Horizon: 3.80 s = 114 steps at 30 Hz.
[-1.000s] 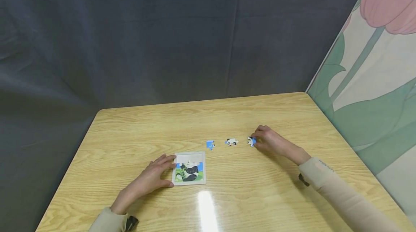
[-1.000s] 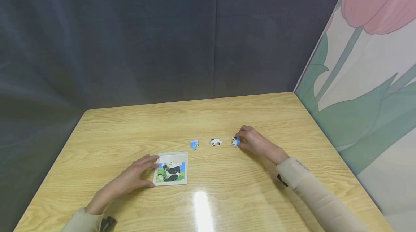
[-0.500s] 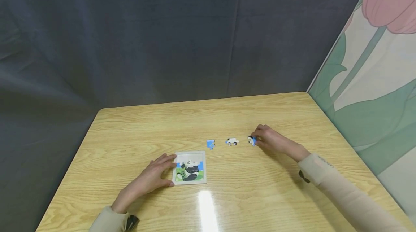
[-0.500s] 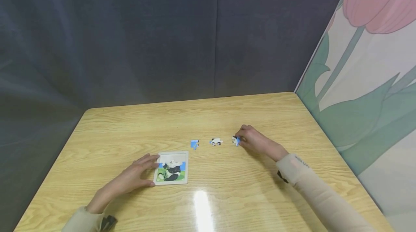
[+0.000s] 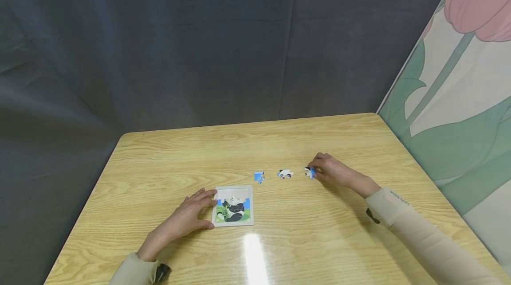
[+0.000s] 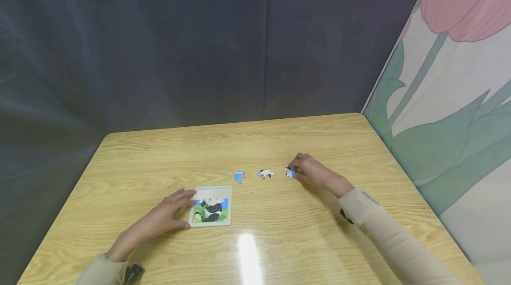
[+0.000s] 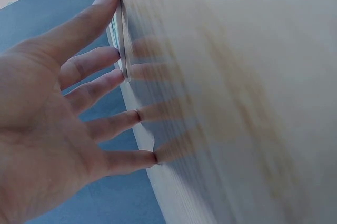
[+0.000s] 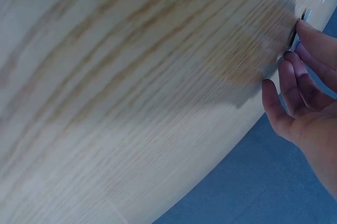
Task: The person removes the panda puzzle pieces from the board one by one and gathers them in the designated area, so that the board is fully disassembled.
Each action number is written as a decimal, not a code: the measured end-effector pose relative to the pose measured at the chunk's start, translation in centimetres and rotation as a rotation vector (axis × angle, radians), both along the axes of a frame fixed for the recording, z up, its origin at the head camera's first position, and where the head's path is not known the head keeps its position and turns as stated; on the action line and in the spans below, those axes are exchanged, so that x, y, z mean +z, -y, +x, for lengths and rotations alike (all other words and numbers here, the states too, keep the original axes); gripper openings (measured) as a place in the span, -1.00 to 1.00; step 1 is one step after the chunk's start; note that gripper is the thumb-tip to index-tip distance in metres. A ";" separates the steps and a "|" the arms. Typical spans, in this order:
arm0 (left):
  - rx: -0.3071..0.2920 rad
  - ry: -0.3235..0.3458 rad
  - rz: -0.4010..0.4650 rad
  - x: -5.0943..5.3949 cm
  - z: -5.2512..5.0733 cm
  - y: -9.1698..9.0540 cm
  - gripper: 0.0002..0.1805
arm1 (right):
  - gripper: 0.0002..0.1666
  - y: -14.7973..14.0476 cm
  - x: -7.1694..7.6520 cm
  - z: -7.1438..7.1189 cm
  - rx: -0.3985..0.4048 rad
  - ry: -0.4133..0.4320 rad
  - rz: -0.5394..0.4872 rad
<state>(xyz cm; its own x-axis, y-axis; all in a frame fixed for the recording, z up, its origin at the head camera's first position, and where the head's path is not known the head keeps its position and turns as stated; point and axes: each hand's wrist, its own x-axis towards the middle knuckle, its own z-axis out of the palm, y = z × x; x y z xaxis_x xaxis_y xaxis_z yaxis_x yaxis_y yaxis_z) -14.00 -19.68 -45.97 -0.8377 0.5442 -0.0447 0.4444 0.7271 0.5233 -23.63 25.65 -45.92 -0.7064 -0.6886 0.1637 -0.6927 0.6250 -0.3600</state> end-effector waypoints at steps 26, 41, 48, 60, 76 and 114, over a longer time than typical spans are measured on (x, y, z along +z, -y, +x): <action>0.012 0.009 0.002 -0.1 -0.3 -0.2 -0.35 | -0.66 3.8 1.3 1.7 -0.063 -0.230 -0.074; 0.010 -0.007 0.008 -0.1 -0.2 0.0 -0.36 | -0.70 16.1 1.1 4.3 0.059 -0.161 -0.079; 0.022 0.021 0.021 -0.3 -0.2 0.1 -0.36 | -0.64 20.3 1.1 5.5 0.080 -0.114 -0.010; 0.010 0.027 -0.003 -0.4 -0.4 0.1 -0.36 | -0.62 23.7 0.2 6.5 -0.029 -0.005 0.162; 0.009 0.021 -0.004 -0.3 -0.3 0.0 -0.37 | -0.68 24.4 0.2 6.7 -0.067 0.058 0.142; 0.009 0.009 -0.010 -0.4 -0.4 0.2 -0.33 | -0.66 24.2 0.1 6.5 -0.024 0.094 0.058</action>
